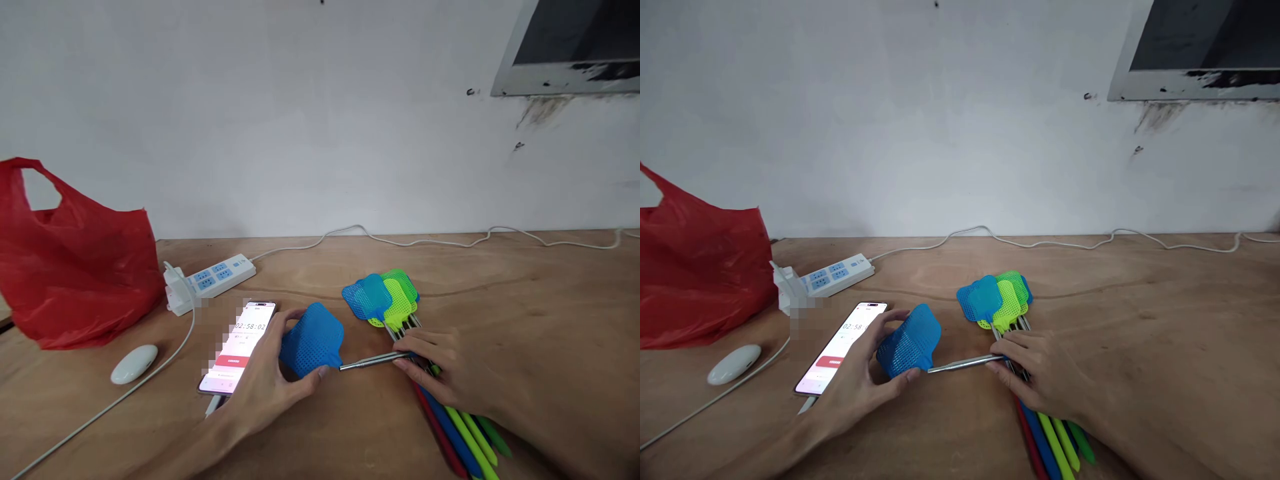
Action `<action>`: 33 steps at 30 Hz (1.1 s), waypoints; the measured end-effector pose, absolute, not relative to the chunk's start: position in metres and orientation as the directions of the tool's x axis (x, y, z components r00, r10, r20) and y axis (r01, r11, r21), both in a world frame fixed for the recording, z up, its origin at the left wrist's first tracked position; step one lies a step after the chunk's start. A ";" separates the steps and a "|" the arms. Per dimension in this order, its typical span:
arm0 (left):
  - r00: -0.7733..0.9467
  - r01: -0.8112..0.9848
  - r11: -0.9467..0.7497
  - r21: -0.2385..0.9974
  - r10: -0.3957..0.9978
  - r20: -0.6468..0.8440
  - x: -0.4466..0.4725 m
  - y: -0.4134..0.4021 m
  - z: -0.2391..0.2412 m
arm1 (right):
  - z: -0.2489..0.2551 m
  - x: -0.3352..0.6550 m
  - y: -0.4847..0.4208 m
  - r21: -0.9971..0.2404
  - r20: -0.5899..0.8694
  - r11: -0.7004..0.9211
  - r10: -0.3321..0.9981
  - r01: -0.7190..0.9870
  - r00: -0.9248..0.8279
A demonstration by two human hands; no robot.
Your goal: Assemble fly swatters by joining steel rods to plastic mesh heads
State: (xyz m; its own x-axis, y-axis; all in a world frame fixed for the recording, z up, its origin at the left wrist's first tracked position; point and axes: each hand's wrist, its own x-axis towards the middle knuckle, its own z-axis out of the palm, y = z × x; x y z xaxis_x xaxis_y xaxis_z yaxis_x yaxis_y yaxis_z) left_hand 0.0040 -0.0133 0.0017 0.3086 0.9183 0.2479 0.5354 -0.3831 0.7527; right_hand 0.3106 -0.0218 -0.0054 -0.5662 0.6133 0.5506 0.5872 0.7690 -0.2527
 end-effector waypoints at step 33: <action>0.132 0.533 -0.339 0.775 0.938 0.319 0.000 -0.008 -0.016 | -0.021 0.315 -0.014 -0.087 0.680 0.602 0.618 0.794 -0.394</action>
